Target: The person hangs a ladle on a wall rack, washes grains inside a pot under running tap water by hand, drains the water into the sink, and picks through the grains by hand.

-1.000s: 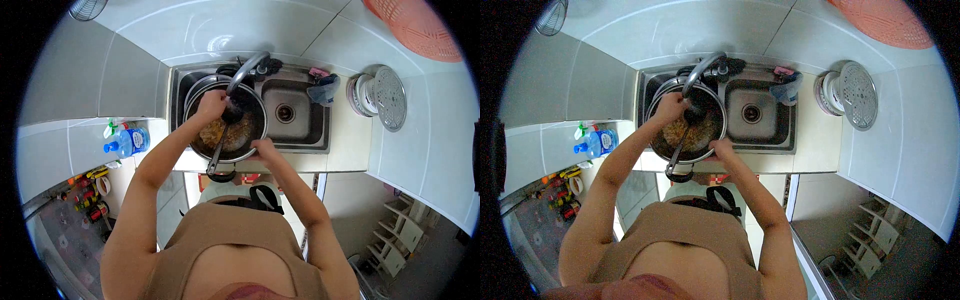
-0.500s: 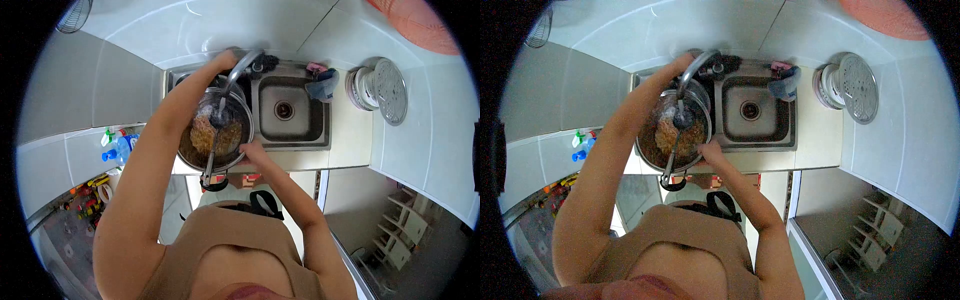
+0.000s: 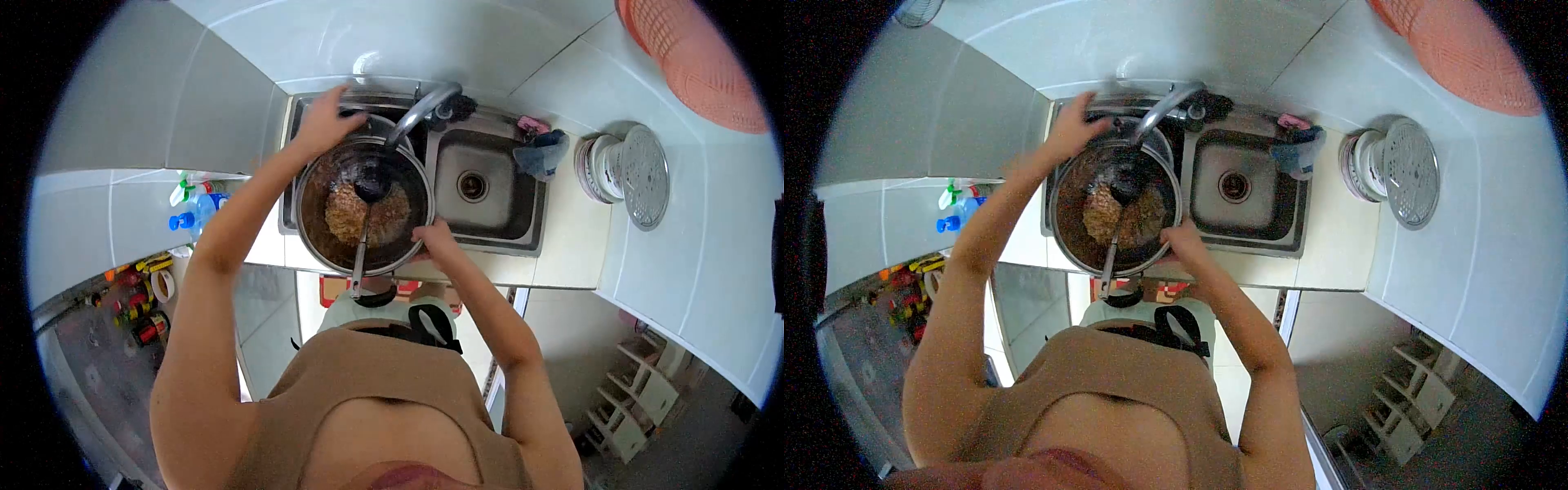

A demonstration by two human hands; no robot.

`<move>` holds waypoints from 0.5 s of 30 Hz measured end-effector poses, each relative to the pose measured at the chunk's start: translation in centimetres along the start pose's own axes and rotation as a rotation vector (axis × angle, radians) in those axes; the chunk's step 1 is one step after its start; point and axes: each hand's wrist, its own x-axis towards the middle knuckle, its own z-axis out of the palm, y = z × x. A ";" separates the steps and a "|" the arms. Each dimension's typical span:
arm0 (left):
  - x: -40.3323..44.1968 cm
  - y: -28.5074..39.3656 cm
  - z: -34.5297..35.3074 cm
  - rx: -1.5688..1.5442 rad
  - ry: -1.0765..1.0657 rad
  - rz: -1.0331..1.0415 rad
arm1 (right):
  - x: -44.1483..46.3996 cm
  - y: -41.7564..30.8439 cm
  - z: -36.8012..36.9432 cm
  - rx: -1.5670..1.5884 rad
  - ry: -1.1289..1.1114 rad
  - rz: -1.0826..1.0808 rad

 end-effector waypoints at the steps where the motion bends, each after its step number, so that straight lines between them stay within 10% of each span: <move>1: -3.1 -0.3 -1.4 0.040 0.007 -0.084 | -0.2 -0.3 -0.4 0.002 -0.020 -0.001; 6: -17.2 -7.8 0.4 -0.478 -0.532 -0.865 | -0.9 -2.6 -0.9 -0.114 -0.054 -0.031; 7: -19.8 -11.2 2.4 -0.207 -0.750 -0.340 | -0.6 -3.1 -0.8 -0.168 -0.036 -0.007; 9: -22.8 -12.2 3.2 -0.182 -0.801 -0.196 | -0.4 -3.7 -0.4 -0.274 0.005 0.043; 10: -23.3 -8.6 2.1 -0.439 -0.655 -0.583 | -0.7 -3.6 -0.2 -0.391 0.032 -0.040; 11: -23.5 -5.8 1.3 -0.694 -0.478 -0.959 | -0.9 -3.8 0.0 -0.510 0.060 -0.127; 15: -25.8 -4.3 2.4 -0.923 -0.232 -0.962 | -3.6 -3.4 3.2 -1.473 0.827 -1.176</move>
